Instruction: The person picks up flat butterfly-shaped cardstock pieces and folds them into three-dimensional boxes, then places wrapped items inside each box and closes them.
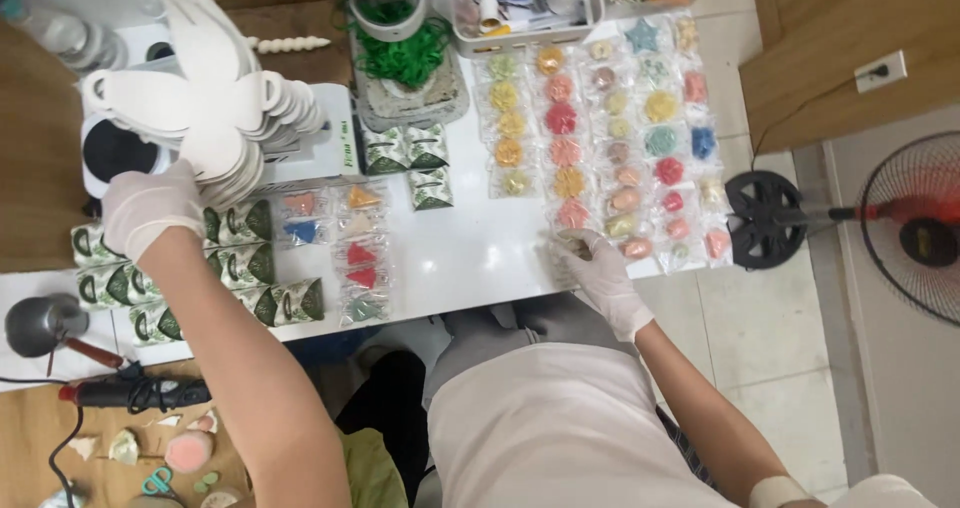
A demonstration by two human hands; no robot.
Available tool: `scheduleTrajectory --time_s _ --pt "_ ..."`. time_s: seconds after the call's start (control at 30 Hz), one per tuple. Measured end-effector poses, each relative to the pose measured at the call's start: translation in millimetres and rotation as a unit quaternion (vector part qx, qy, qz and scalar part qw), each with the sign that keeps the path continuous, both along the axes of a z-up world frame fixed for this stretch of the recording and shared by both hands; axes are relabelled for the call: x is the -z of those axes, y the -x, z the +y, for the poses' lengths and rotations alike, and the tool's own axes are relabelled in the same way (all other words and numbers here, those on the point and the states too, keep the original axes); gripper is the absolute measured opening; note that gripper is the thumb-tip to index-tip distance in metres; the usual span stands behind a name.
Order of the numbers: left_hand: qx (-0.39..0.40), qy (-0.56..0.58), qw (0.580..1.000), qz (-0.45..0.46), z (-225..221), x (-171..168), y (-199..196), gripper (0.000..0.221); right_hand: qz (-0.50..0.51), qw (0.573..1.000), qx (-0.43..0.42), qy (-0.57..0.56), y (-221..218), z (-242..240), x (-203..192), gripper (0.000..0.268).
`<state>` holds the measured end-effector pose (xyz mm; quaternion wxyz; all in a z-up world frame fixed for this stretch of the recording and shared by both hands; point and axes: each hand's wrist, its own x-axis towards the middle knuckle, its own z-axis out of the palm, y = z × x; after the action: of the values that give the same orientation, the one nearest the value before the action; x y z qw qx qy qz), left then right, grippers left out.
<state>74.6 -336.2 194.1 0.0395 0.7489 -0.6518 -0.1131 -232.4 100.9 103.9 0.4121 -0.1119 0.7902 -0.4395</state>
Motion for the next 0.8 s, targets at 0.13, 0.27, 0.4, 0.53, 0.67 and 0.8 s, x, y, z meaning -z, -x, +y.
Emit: scheduleTrajectory --time_s 0.13,0.27,0.4,0.53,0.67,0.8 --pt "0.018 -0.028 0.999 -0.017 -11 1 -1 0.061 0.046 0.999 -0.010 0.003 8 29 18 0.033" --pt "-0.036 -0.005 0.999 0.001 -24 5 -12 0.048 0.041 0.998 -0.024 -0.037 11 42 35 0.032" --pt "-0.064 0.027 0.997 -0.040 -50 26 -30 0.034 -0.228 0.966 0.105 0.057 19 52 128 0.040" --pt "-0.067 0.045 0.995 0.054 -84 18 -58 0.028 -0.404 0.890 0.157 0.143 19 14 159 0.050" --pt "-0.084 0.080 0.977 0.176 -60 -34 -63 0.022 -0.550 0.741 0.359 0.138 26 -45 178 0.054" --pt "-0.096 0.116 0.943 0.298 45 -103 -19 0.022 -0.536 0.705 0.445 0.134 49 -99 257 0.051"
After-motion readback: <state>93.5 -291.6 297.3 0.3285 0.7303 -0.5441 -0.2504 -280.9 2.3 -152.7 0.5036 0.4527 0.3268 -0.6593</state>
